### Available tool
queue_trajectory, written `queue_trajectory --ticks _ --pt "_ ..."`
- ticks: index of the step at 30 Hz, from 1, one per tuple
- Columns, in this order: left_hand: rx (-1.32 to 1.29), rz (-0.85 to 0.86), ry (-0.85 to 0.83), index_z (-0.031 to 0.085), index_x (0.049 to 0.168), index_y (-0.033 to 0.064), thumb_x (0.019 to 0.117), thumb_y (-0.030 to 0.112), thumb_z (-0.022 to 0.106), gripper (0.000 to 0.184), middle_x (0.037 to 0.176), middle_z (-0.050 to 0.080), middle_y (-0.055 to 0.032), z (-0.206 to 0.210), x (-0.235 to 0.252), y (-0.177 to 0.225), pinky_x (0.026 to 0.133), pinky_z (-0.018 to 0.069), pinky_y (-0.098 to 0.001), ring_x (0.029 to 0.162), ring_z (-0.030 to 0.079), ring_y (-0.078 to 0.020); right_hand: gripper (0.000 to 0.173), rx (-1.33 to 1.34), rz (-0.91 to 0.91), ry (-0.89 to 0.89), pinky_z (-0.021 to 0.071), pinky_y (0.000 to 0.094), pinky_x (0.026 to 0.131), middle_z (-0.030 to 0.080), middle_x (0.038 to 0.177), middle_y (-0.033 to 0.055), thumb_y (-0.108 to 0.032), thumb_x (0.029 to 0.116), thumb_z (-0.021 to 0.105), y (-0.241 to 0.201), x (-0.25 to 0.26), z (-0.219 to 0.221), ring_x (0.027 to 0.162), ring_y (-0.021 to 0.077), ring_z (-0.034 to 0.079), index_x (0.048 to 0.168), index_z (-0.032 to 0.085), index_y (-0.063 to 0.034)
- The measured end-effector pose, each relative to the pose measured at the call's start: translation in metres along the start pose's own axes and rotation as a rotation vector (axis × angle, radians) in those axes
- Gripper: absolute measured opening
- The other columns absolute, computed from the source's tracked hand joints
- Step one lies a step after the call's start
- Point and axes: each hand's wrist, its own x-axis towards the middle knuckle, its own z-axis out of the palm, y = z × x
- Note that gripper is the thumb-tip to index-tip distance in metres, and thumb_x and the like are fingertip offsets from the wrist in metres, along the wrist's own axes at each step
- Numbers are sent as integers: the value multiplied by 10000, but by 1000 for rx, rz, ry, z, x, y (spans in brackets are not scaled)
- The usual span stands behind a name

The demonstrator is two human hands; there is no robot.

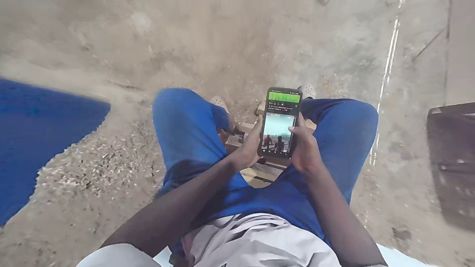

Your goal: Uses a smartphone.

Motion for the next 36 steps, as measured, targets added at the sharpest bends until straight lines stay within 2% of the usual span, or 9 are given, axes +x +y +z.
queue_trajectory --ticks 5,9,14,22,26,30,34,36 --pt "-56 -6 24 568 1296 115 1068 581 108 693 1054 707 -82 2 -1 3 848 595 -361 986 698 -176 537 -49 2 77 565 369 883 620 1256 43 -154 978 441 3 6 6 1074 151 643 1503 398 -259" --pt "-20 15 -12 555 1334 116 1066 579 88 710 1098 706 -88 0 -4 4 874 589 -378 1020 694 -187 575 -42 -13 62 583 387 865 632 1231 79 -109 966 417 2 6 9 1037 176 668 1523 376 -245" --pt "-6 70 -80 563 1324 130 1065 583 87 706 1102 711 -76 -7 -2 -1 872 595 -372 1023 698 -177 494 -63 -14 67 583 382 858 644 1204 51 -200 998 400 3 5 9 1034 165 667 1488 406 -262" --pt "24 24 -19 546 1356 146 1066 580 91 692 1117 706 -80 -4 -3 -1 868 595 -371 1025 696 -184 568 -39 -8 33 586 377 853 639 1218 43 -198 940 426 7 5 4 1031 154 668 1502 383 -267" --pt "23 19 -3 545 1340 118 1077 550 89 680 1107 705 -87 -1 -3 2 869 593 -371 1020 697 -181 534 -6 -12 47 589 385 848 655 1172 78 -184 936 432 6 5 4 1009 177 679 1469 420 -221" --pt "24 27 -23 532 1350 103 1076 550 76 695 1123 700 -96 -5 -1 -1 889 588 -382 1039 692 -190 606 -13 -7 38 569 402 895 625 1261 78 -178 918 436 6 5 4 1080 184 655 1518 386 -245" --pt "46 36 -51 505 1390 122 1073 553 67 691 1166 690 -90 -7 -3 -3 917 578 -386 1077 681 -188 513 -5 -22 27 584 404 870 654 1197 80 -188 955 407 6 4 3 1038 187 675 1467 424 -220" --pt "45 35 -47 517 1361 103 1078 540 65 690 1136 701 -96 -6 -3 -2 900 583 -384 1055 689 -192 520 -6 -17 22 583 399 866 647 1200 74 -180 953 405 6 4 3 1036 181 672 1470 419 -223"
